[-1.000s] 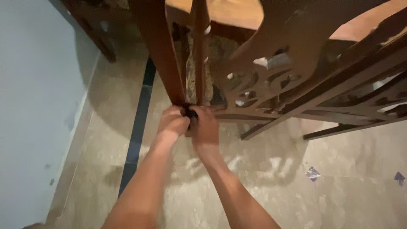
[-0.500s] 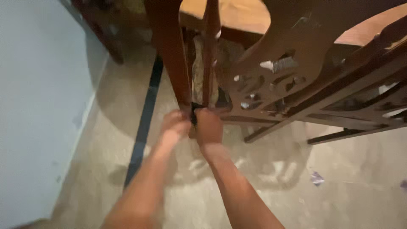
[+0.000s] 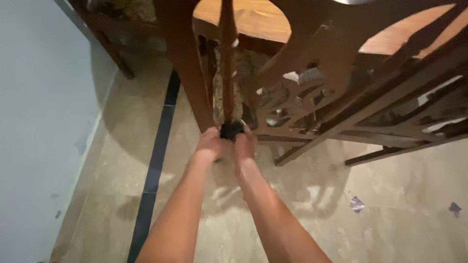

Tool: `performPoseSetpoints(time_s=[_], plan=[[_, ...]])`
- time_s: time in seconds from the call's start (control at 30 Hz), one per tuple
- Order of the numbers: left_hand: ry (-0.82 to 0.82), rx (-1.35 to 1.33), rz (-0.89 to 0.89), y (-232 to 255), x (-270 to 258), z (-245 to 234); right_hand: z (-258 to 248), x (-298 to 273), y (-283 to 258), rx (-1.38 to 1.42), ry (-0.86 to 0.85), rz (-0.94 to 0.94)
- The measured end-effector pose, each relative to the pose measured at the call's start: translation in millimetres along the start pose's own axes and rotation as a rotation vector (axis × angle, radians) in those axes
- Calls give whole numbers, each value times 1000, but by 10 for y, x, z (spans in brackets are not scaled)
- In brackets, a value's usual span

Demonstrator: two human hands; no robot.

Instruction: The person cleans dining chairs and a table by wiping down the chair backs, frames, and the table edge with a cloth.

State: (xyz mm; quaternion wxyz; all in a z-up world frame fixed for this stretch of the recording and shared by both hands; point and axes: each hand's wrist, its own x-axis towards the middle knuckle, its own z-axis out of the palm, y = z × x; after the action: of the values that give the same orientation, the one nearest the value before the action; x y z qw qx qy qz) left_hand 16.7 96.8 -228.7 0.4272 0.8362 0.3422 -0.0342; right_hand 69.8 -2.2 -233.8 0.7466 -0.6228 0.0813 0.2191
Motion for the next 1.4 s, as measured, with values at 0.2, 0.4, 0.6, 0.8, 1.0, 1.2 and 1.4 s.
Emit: performPoseSetpoints(time_s=[0.2,0.4,0.6,0.8,1.0,1.2,1.4], plan=[[196,-58,11,33,57,57,100,-128,-143,-243,17,55],[500,-266,129,303,-107,-113,119,-192,-369,-252,42,-69],[568,-279,50,823,-564,-518,283,-284,-688,-305,149,-136],[734,-322,185,1189,-780,-843,454,-746,-1325,-182,144,-199],[665,-392,143,1637,-1096,-1302,589,-1279,-2053,-250,217,-180],[679,-345,257,2049,-1432,-1695,582,-1574,-2615,-171,128,-365],[727,-334,341,2224,-1577,-1913,646,-1781,-3032,-305,147,-532]])
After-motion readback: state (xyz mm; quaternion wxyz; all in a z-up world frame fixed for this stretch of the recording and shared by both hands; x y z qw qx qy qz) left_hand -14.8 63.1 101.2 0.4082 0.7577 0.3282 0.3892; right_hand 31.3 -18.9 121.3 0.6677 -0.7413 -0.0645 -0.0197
